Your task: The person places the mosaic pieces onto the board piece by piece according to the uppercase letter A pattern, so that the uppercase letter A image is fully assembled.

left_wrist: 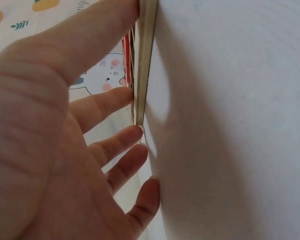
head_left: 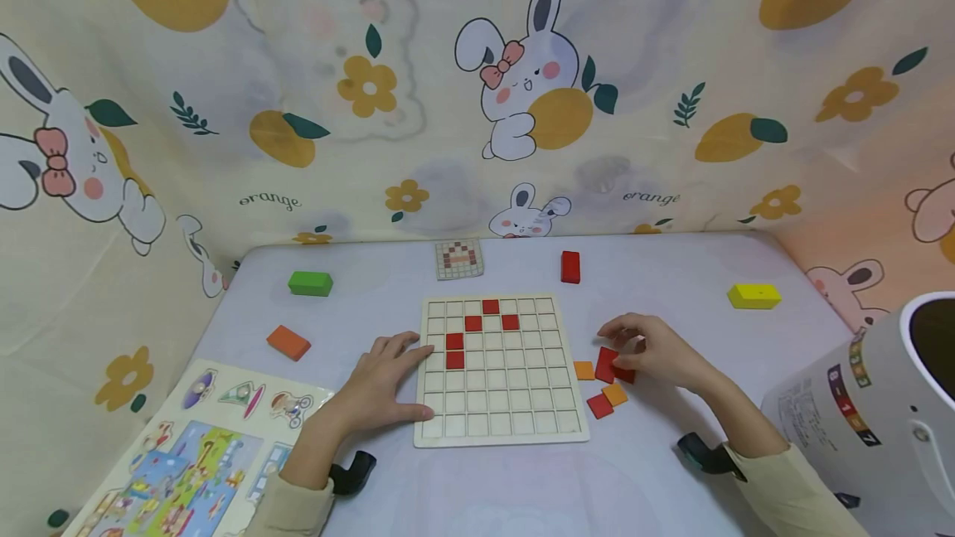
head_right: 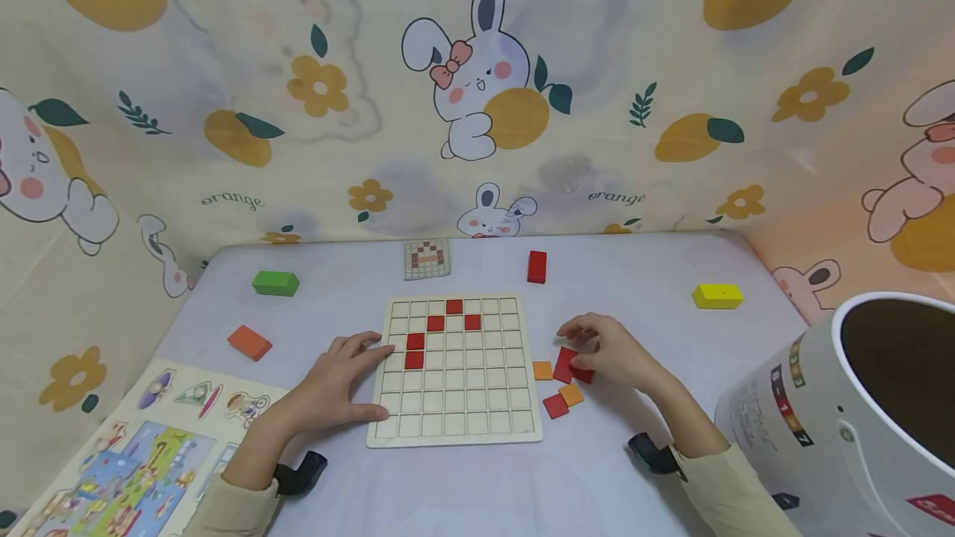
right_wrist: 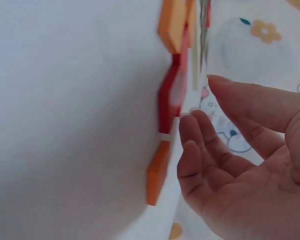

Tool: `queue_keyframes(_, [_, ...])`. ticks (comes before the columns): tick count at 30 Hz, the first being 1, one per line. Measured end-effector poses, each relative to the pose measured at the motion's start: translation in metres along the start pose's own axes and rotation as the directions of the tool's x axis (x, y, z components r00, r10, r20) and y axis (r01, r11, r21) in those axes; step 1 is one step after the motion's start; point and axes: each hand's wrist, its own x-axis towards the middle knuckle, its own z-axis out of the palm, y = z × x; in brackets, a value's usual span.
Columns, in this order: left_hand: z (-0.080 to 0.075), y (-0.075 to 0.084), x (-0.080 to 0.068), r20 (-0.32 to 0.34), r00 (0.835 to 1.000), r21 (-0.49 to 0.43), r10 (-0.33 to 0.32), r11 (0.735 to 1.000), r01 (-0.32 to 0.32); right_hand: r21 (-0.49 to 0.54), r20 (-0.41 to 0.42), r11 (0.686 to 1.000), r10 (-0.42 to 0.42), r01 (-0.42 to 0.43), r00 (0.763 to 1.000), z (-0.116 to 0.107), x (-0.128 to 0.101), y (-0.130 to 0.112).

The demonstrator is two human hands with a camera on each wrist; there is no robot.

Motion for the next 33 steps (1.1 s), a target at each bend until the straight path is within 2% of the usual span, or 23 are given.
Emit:
queue_keyframes(8, [-0.001,0.001,0.000,0.003,1.000,-0.012,0.005,1.000,-0.005,-0.033,-0.015,0.999,-0.021,0.020,1.000,0.009,0.000,0.005])
queue_keyframes(25, [-0.002,0.001,-0.001,0.017,1.000,-0.021,-0.018,1.000,0.018,-0.022,-0.017,0.999,0.022,-0.023,1.000,0.014,0.000,0.002])
queue_keyframes(33, [-0.003,0.002,-0.002,0.016,1.000,-0.012,-0.016,1.000,0.016,-0.057,-0.030,0.998,0.004,-0.006,1.000,0.012,0.008,-0.008])
